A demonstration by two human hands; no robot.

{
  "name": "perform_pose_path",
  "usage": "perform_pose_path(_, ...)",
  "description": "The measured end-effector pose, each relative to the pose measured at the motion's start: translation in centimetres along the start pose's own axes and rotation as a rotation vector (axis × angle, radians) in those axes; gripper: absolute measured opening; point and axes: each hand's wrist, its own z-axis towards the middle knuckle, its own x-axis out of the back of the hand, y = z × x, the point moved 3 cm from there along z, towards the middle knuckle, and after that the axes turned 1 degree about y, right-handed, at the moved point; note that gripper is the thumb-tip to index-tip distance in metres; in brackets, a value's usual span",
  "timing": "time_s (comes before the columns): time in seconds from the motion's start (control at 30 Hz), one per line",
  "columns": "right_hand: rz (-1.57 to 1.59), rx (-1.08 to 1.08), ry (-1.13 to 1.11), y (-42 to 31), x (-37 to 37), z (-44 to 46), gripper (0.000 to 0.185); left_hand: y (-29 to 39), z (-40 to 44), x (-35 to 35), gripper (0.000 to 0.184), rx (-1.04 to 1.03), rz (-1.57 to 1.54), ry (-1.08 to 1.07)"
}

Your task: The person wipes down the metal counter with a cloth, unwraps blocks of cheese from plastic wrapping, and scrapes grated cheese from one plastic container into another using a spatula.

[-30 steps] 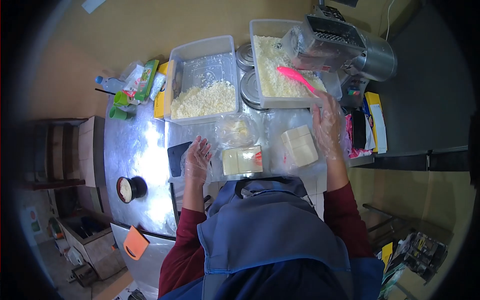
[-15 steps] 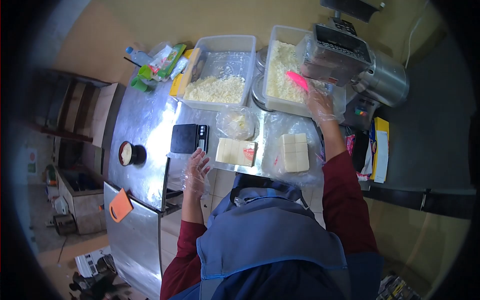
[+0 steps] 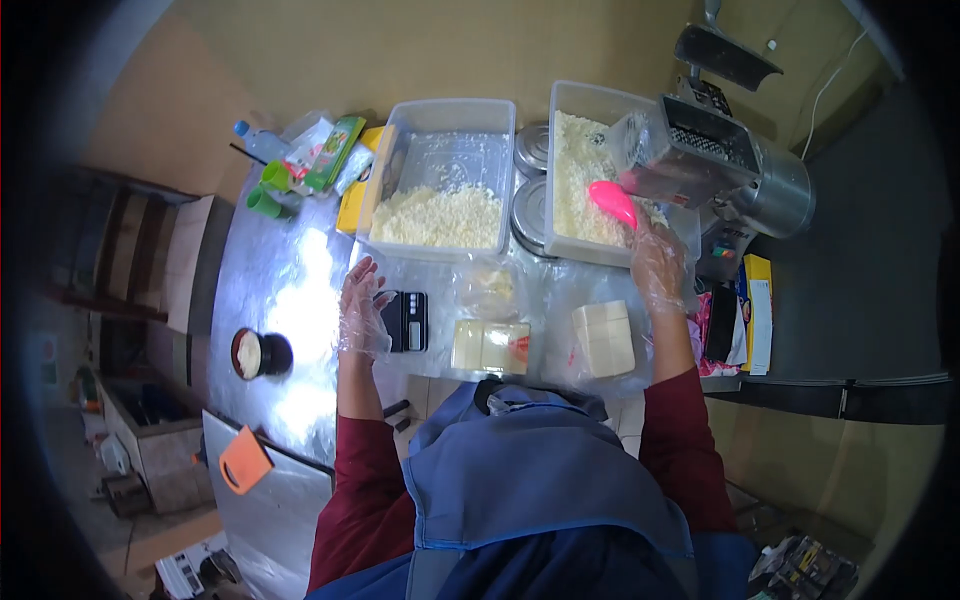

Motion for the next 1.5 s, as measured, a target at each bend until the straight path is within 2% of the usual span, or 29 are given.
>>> perform_pose_path(0.2, 0.004, -0.024, -0.014, -2.7, -2.3, 2.0, 0.043, 0.2, 7.2, 0.1, 0.052, 0.017, 0.061, -0.121)
perform_pose_path(0.37, -0.05, -0.061, -0.115, -7.2, -0.5, 1.8, 0.044, 0.9, 11.0, 1.3, 0.043, -0.037, 0.11, -0.105)
perform_pose_path(0.43, -0.011, -0.207, -0.177, -7.3, 0.4, 0.9, 0.045, 0.8, 12.7, 2.0, 0.042, -0.072, 0.105, -0.119)
perform_pose_path(0.53, -0.088, -0.275, -0.165, -6.5, 1.0, -0.1, 0.045, 0.4, 14.9, 2.3, 0.041, -0.145, 0.061, -0.122)
perform_pose_path(0.6, -0.054, -0.304, -0.165, -5.4, 0.6, -0.5, 0.046, 0.4, 16.1, 2.2, 0.04, -0.303, 0.185, -0.134)
perform_pose_path(0.63, -0.023, -0.291, -0.194, -4.9, 0.2, -0.6, 0.046, 0.3, 16.4, 2.2, 0.04, -0.358, 0.409, -0.089)
perform_pose_path(0.67, 0.009, -0.274, -0.225, -4.7, 0.0, -0.7, 0.046, -1.3, 17.5, 2.4, 0.04, -0.354, 0.412, -0.089)
perform_pose_path(0.73, 0.024, -0.288, -0.263, -5.1, 0.1, -0.4, 0.047, -5.6, 20.7, 3.9, 0.041, -0.528, 0.661, -0.004)
perform_pose_path(0.8, 0.04, -0.308, -0.295, -5.6, 0.4, -0.1, 0.049, -4.6, 20.6, 2.8, 0.038, -0.502, 0.768, -0.068)
perform_pose_path(0.87, 0.042, -0.299, -0.28, -5.9, 1.1, 0.1, 0.05, -4.0, 20.0, 1.4, 0.035, -0.275, 0.638, -0.041)
perform_pose_path(0.9, 0.046, -0.303, -0.275, -5.8, 1.3, 0.1, 0.05, -5.3, 21.3, 1.9, 0.031, -0.402, 0.685, 0.037)
perform_pose_path(0.93, 0.1, -0.286, -0.28, -5.6, 1.4, 0.2, 0.052, -7.0, 22.3, 2.6, 0.031, -0.41, 0.687, 0.035)
perform_pose_path(1.0, 0.158, -0.275, -0.275, -5.2, 1.6, 0.3, 0.053, -6.2, 22.0, 2.1, 0.025, -0.841, 0.959, 0.226)
perform_pose_path(1.03, 0.232, -0.261, -0.287, -5.0, 1.5, 0.4, 0.051, -6.4, 21.9, 2.0, 0.025, -0.849, 0.956, 0.221)
perform_pose_path(1.1, 0.302, -0.256, -0.296, -4.3, 1.7, 0.6, 0.05, -4.4, 20.2, 0.8, 0.024, -0.414, 0.559, 0.117)
perform_pose_path(1.17, 0.419, -0.334, -0.392, -3.5, 1.7, 0.9, 0.053, -4.9, 20.3, 0.8, 0.025, -0.425, 0.549, 0.108)
perform_pose_path(1.3, 0.532, -0.337, -0.366, -0.7, 1.8, 1.0, 0.053, -5.5, 21.0, 1.3, 0.024, -0.489, 0.524, 0.092)
perform_pose_path(1.33, 0.542, -0.407, -0.335, 0.3, 2.3, 1.0, 0.054, -5.7, 21.0, 1.4, 0.024, -0.518, 0.536, 0.107)
perform_pose_path(1.37, 0.552, -0.478, -0.305, 1.4, 2.6, 0.9, 0.055, -6.3, 21.8, 2.2, 0.026, -0.378, 0.561, 0.053)
perform_pose_path(1.4, 0.553, -0.481, -0.303, 3.1, 1.7, 0.8, 0.055, -6.1, 21.6, 1.9, 0.026, -0.38, 0.562, 0.049)
perform_pose_path(1.47, 0.114, -0.434, -0.003, 6.3, 0.7, 0.9, 0.052, -5.5, 21.0, 1.6, 0.033, -0.484, 0.679, 0.17)
perform_pose_path(1.5, 0.0, -0.509, 0.015, 6.8, 0.7, 0.7, 0.049, -5.0, 21.0, 1.5, 0.041, -0.549, 0.95, 0.285)
